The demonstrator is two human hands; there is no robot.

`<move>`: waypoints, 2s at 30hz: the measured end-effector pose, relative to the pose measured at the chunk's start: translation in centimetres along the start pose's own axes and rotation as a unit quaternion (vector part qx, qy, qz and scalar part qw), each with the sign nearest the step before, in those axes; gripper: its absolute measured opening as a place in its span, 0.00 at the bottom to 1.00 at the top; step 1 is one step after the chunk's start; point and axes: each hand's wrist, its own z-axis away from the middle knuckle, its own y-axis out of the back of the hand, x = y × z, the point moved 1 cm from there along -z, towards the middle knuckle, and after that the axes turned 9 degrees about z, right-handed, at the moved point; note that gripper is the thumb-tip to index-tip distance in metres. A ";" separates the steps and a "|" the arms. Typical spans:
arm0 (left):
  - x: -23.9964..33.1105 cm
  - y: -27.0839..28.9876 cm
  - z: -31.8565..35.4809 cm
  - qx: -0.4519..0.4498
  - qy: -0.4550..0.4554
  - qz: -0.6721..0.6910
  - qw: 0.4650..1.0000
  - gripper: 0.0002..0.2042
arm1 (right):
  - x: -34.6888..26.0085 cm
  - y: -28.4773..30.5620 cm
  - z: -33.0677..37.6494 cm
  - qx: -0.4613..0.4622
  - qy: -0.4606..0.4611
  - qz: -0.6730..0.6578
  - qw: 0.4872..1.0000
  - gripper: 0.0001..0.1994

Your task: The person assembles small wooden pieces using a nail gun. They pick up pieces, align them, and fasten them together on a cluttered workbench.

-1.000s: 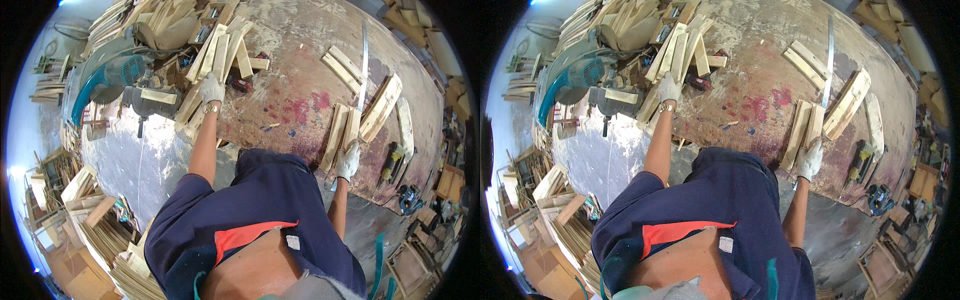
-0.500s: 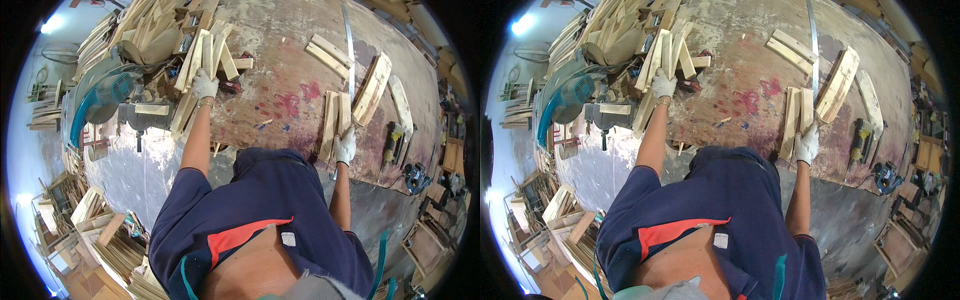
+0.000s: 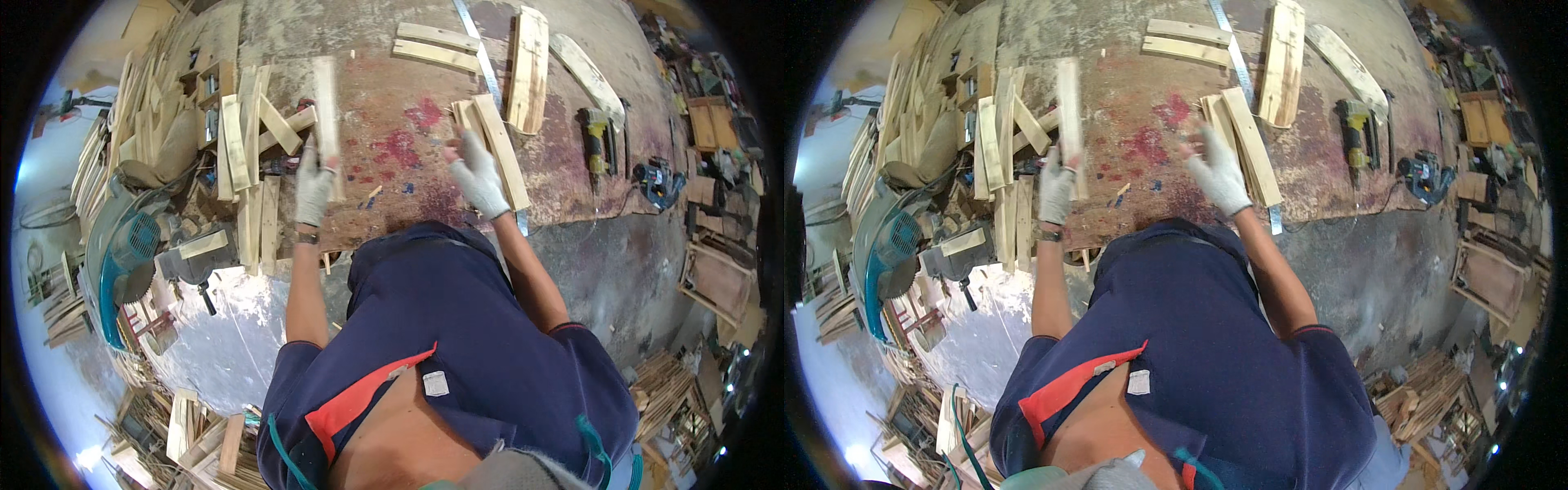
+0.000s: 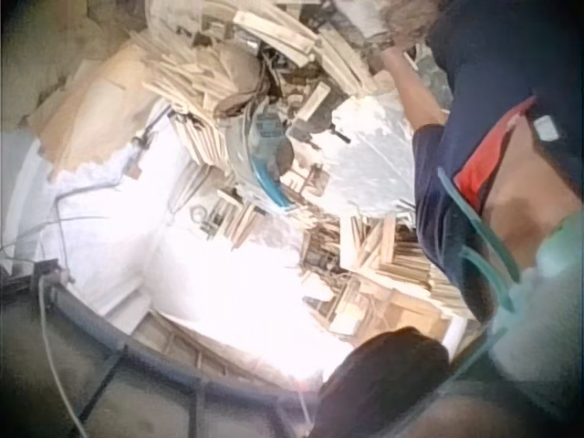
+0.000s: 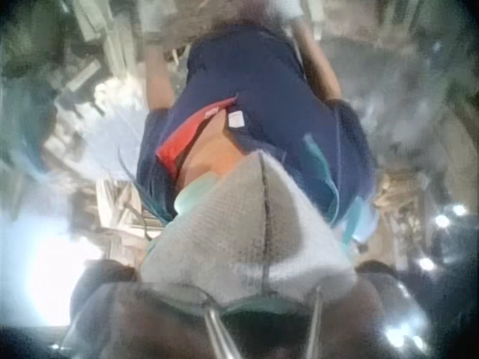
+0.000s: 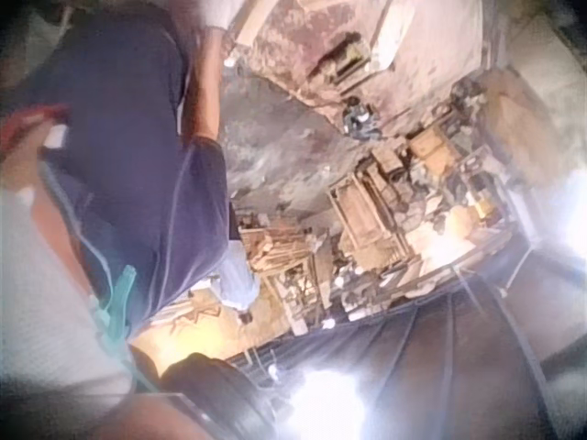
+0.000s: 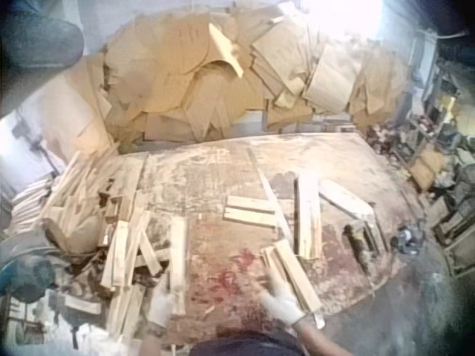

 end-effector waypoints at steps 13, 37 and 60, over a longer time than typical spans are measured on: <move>-1.1 -10.6 3.7 -0.082 0.052 -0.056 0.994 0.36 | 5.2 -0.5 -1.8 0.095 0.022 0.314 0.944 0.20; 3.4 18.8 -6.0 0.252 0.101 -0.454 0.849 0.31 | 5.9 1.5 1.4 0.193 0.025 0.392 0.899 0.35; 3.2 -10.8 7.0 -0.213 0.057 -0.134 0.966 0.28 | 3.7 -0.8 -3.2 0.008 -0.132 -0.239 0.962 0.19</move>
